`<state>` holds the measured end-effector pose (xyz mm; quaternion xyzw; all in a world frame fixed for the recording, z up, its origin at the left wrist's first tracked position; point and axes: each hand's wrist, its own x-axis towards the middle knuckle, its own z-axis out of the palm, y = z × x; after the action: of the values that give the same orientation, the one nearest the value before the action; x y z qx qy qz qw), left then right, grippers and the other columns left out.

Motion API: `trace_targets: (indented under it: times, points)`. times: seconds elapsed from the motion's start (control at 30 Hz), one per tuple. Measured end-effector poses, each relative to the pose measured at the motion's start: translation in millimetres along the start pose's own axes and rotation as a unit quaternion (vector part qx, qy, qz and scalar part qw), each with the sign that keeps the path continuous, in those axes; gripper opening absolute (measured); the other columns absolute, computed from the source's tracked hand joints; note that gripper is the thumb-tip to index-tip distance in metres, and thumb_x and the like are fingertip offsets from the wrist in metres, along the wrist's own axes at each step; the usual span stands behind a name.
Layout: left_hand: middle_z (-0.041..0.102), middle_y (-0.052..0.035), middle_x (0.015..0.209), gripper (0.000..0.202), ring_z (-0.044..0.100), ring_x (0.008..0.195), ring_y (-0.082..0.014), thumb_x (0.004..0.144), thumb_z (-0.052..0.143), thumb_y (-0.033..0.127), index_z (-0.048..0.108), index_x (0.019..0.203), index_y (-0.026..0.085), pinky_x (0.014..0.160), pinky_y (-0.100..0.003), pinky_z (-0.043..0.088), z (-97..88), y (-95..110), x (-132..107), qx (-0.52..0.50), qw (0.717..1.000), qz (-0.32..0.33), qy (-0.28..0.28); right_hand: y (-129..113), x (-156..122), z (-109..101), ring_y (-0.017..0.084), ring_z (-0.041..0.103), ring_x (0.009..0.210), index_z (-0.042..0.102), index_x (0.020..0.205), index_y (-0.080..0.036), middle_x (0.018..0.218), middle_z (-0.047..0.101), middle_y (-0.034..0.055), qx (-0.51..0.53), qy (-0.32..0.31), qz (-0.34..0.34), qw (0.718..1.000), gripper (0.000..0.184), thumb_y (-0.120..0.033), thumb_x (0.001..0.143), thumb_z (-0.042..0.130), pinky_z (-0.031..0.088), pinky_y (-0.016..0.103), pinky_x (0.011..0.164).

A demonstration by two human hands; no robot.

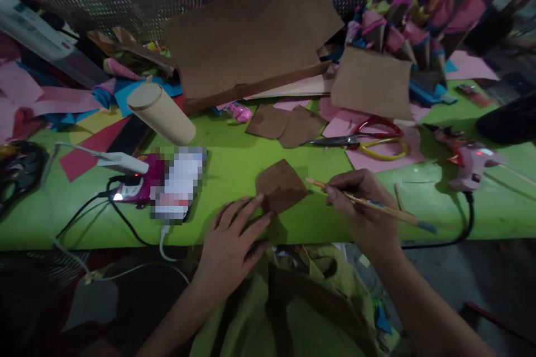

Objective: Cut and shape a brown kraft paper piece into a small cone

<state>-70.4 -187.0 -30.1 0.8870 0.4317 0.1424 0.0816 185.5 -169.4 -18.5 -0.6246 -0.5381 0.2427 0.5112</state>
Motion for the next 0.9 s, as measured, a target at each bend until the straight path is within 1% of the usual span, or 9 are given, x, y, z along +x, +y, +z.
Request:
trace_targets:
  times: [0.03,0.1,0.2,0.27,0.37,0.47,0.77,0.83,0.9]
  points:
    - [0.054,-0.0062,0.155,0.040,0.048,0.138,-0.0288,0.098,0.059,0.040,0.062,0.136,0.026,0.111,-0.049,0.045,0.2,0.0,0.1,-0.001,1.000,0.000,-0.003,-4.1,-2.7,1.1,0.016,0.064,0.061,0.065,0.083,-0.028,0.073,0.069,-0.0017,0.027,-0.018,-0.002,0.999,0.016,-0.039,0.085,0.077,0.052,0.030,0.057]
    - [0.053,-0.0063,0.156,0.043,0.048,0.139,-0.0291,0.098,0.059,0.041,0.060,0.139,0.027,0.112,-0.050,0.044,0.3,-0.1,0.2,-0.003,1.000,0.002,-0.012,-11.9,-7.2,6.0,0.016,0.064,0.061,0.065,0.083,-0.028,0.074,0.070,-0.0018,0.065,-0.087,0.002,0.994,0.015,-0.038,0.086,0.076,0.052,0.028,0.055]
    - [0.053,-0.0069,0.156,0.047,0.046,0.140,-0.0291,0.098,0.057,0.046,0.058,0.141,0.026,0.112,-0.050,0.043,-0.4,0.1,0.1,-0.005,1.000,0.001,-0.017,-17.9,-9.9,17.4,0.015,0.063,0.059,0.066,0.080,-0.027,0.071,0.069,-0.0007,0.081,-0.189,0.021,0.978,0.020,-0.043,0.087,0.075,0.051,0.026,0.052]
    - [0.053,-0.0073,0.156,0.045,0.046,0.140,-0.0294,0.099,0.056,0.050,0.062,0.136,0.026,0.113,-0.049,0.043,-1.6,0.3,0.0,-0.007,1.000,0.004,-0.018,-17.4,-9.7,24.1,0.015,0.063,0.059,0.066,0.077,-0.025,0.069,0.068,0.0004,0.072,-0.221,0.041,0.972,0.026,-0.048,0.087,0.074,0.051,0.026,0.051]
    - [0.052,-0.0069,0.157,0.042,0.046,0.140,-0.0296,0.099,0.054,0.051,0.064,0.132,0.027,0.113,-0.049,0.042,-3.6,0.3,-0.1,-0.011,1.000,0.007,-0.021,-13.9,-8.9,28.7,0.015,0.061,0.058,0.066,0.076,-0.024,0.069,0.068,0.0013,0.051,-0.229,0.061,0.970,0.032,-0.054,0.086,0.073,0.050,0.026,0.051]
    - [0.050,-0.0064,0.159,0.044,0.047,0.140,-0.0295,0.099,0.053,0.053,0.062,0.135,0.029,0.112,-0.049,0.042,-4.9,-0.3,-0.1,-0.020,1.000,0.009,-0.021,-12.7,-8.8,27.9,0.015,0.061,0.058,0.067,0.076,-0.024,0.067,0.067,0.0014,0.037,-0.235,0.061,0.969,0.034,-0.056,0.086,0.071,0.049,0.026,0.051]
    - [0.048,-0.0068,0.160,0.044,0.045,0.141,-0.0298,0.099,0.054,0.052,0.063,0.134,0.029,0.112,-0.050,0.042,-6.4,-1.2,-0.6,-0.028,0.999,0.009,-0.029,-20.0,-6.8,26.3,0.018,0.065,0.063,0.066,0.076,-0.025,0.070,0.071,0.0026,-0.006,-0.273,0.026,0.962,0.019,-0.040,0.087,0.070,0.052,0.027,0.055]
    - [0.048,-0.0064,0.160,0.044,0.045,0.141,-0.0298,0.099,0.054,0.052,0.063,0.135,0.029,0.113,-0.050,0.042,-6.3,-1.0,-0.4,-0.025,0.999,0.009,-0.028,-20.4,-6.9,26.0,0.018,0.065,0.063,0.067,0.076,-0.025,0.070,0.071,0.0025,-0.010,-0.269,0.018,0.963,0.017,-0.038,0.087,0.069,0.052,0.027,0.055]
    - [0.048,-0.0062,0.160,0.045,0.045,0.140,-0.0299,0.098,0.056,0.051,0.062,0.137,0.029,0.112,-0.050,0.043,-6.1,-1.0,-0.3,-0.022,0.999,0.010,-0.029,-17.6,-8.2,24.6,0.017,0.064,0.061,0.067,0.076,-0.025,0.070,0.071,0.0022,-0.018,-0.248,0.012,0.969,0.015,-0.036,0.087,0.069,0.050,0.027,0.053]
